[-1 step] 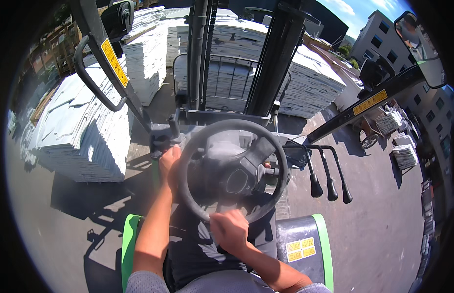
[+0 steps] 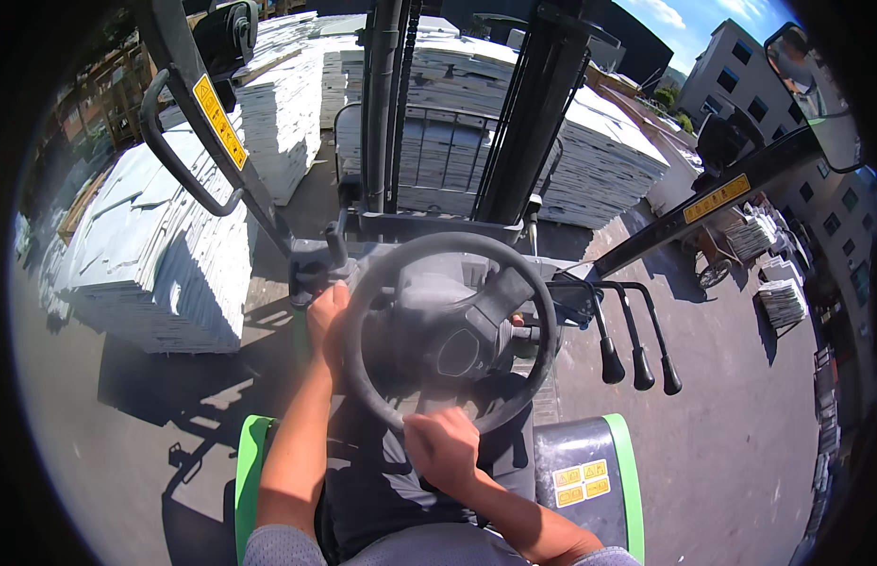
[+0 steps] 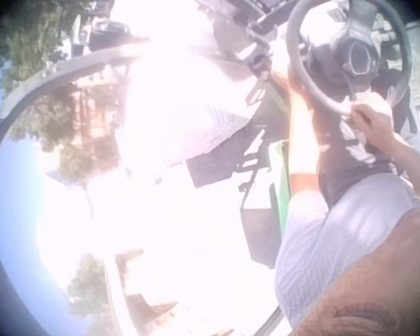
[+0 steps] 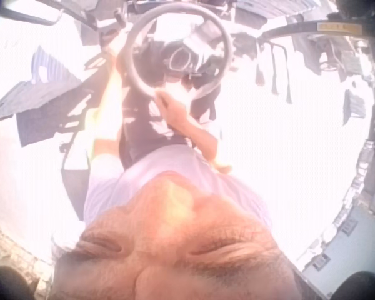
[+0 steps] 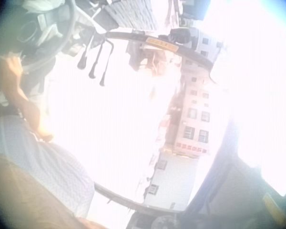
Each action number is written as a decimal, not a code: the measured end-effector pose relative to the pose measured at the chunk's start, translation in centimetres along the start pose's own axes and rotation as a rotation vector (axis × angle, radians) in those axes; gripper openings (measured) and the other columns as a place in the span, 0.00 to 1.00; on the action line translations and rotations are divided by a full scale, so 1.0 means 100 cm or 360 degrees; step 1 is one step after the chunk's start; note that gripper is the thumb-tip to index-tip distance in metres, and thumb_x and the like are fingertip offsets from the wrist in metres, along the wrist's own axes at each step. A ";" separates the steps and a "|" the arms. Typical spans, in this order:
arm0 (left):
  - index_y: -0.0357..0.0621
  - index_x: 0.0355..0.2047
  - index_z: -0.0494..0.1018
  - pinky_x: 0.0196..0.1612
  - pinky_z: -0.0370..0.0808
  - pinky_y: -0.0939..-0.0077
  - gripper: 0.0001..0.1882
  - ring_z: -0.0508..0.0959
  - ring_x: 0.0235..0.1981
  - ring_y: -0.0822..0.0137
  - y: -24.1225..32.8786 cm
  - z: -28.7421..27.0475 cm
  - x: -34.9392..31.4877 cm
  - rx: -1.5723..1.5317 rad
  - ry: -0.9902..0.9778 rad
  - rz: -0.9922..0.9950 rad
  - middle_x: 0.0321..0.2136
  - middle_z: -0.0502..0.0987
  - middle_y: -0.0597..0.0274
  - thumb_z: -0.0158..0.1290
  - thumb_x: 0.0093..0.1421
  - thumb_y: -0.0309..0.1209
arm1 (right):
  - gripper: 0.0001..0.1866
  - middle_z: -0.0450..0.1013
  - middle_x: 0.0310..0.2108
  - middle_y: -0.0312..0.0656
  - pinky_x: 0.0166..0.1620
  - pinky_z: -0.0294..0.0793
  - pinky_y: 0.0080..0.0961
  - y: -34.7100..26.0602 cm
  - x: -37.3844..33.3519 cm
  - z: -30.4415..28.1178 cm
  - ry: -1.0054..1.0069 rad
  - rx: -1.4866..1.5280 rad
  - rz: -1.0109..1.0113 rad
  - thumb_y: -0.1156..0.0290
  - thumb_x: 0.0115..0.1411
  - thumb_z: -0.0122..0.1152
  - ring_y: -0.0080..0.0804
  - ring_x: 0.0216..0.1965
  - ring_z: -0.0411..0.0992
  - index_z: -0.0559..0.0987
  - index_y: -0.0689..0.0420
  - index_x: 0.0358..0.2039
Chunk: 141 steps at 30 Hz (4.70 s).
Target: The person operates a forklift in an outdoor yard, steering and using the control levers to maneuver the vehicle. The forklift forks remain empty throughout the clip as the operator navigates between stacks of materials.
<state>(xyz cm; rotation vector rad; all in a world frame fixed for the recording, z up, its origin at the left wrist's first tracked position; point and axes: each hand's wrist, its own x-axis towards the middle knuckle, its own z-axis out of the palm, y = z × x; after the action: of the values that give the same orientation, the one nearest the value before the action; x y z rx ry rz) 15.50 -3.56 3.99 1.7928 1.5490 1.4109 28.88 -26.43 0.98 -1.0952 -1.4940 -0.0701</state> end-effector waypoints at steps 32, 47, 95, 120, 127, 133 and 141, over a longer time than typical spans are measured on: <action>0.35 0.28 0.77 0.32 0.73 0.57 0.25 0.75 0.22 0.52 0.011 0.009 -0.008 -0.0136 -0.0021 -0.0108 0.21 0.78 0.46 0.45 0.72 0.44 | 0.07 0.77 0.37 0.41 0.31 0.77 0.21 0.190 0.158 -0.199 0.0656 -0.0910 0.0219 0.73 0.71 0.59 0.23 0.25 0.76 0.80 0.65 0.39; 0.37 0.25 0.67 0.28 0.63 0.65 0.25 0.60 0.22 0.69 0.015 0.009 -0.018 -0.0259 0.0022 -0.0007 0.17 0.63 0.62 0.44 0.76 0.43 | 0.06 0.77 0.45 0.48 0.46 0.79 0.35 0.154 0.041 -0.189 0.0583 -0.1042 0.0210 0.78 0.68 0.59 0.46 0.44 0.79 0.78 0.61 0.45; 0.46 0.25 0.71 0.30 0.61 0.76 0.21 0.63 0.25 0.79 -0.015 0.007 -0.052 -0.0911 0.0019 -0.0290 0.22 0.65 0.75 0.48 0.72 0.46 | 0.17 0.77 0.27 0.52 0.35 0.75 0.34 0.182 -0.027 -0.252 0.0041 -0.0924 0.1197 0.67 0.62 0.67 0.42 0.26 0.75 0.79 0.63 0.48; 0.38 0.32 0.78 0.32 0.67 0.74 0.25 0.69 0.25 0.76 -0.030 0.006 -0.049 -0.0720 0.0035 -0.0206 0.23 0.74 0.69 0.45 0.76 0.45 | 0.16 0.78 0.27 0.54 0.34 0.76 0.35 0.183 -0.030 -0.249 0.0076 -0.0949 0.1105 0.66 0.62 0.68 0.44 0.27 0.79 0.80 0.64 0.45; 0.37 0.30 0.77 0.31 0.66 0.73 0.26 0.69 0.24 0.76 -0.039 0.011 -0.048 -0.0684 0.0039 -0.0160 0.21 0.73 0.69 0.45 0.76 0.45 | 0.17 0.78 0.28 0.54 0.35 0.76 0.36 0.192 -0.037 -0.249 0.0067 -0.0989 0.1141 0.65 0.62 0.69 0.45 0.28 0.79 0.80 0.63 0.47; 0.41 0.27 0.77 0.30 0.66 0.73 0.22 0.68 0.25 0.77 -0.037 0.015 -0.048 -0.0834 0.0118 -0.0229 0.21 0.71 0.72 0.50 0.72 0.44 | 0.15 0.80 0.29 0.52 0.37 0.77 0.35 0.192 -0.033 -0.249 0.0175 -0.0939 0.1130 0.66 0.64 0.68 0.45 0.30 0.80 0.80 0.62 0.46; 0.35 0.27 0.75 0.23 0.68 0.69 0.16 0.71 0.18 0.72 -0.050 0.017 -0.045 -0.0594 0.0162 -0.0105 0.18 0.71 0.65 0.48 0.70 0.32 | 0.13 0.81 0.34 0.50 0.38 0.79 0.32 0.186 -0.014 -0.246 0.0302 -0.0824 0.0959 0.69 0.67 0.65 0.40 0.30 0.81 0.78 0.62 0.47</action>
<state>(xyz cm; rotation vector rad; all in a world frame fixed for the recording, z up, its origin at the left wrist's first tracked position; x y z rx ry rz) 14.88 -5.48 -2.70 1.4566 1.2731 1.6530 58.95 -31.87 -3.16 -1.8639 -0.9431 -0.1396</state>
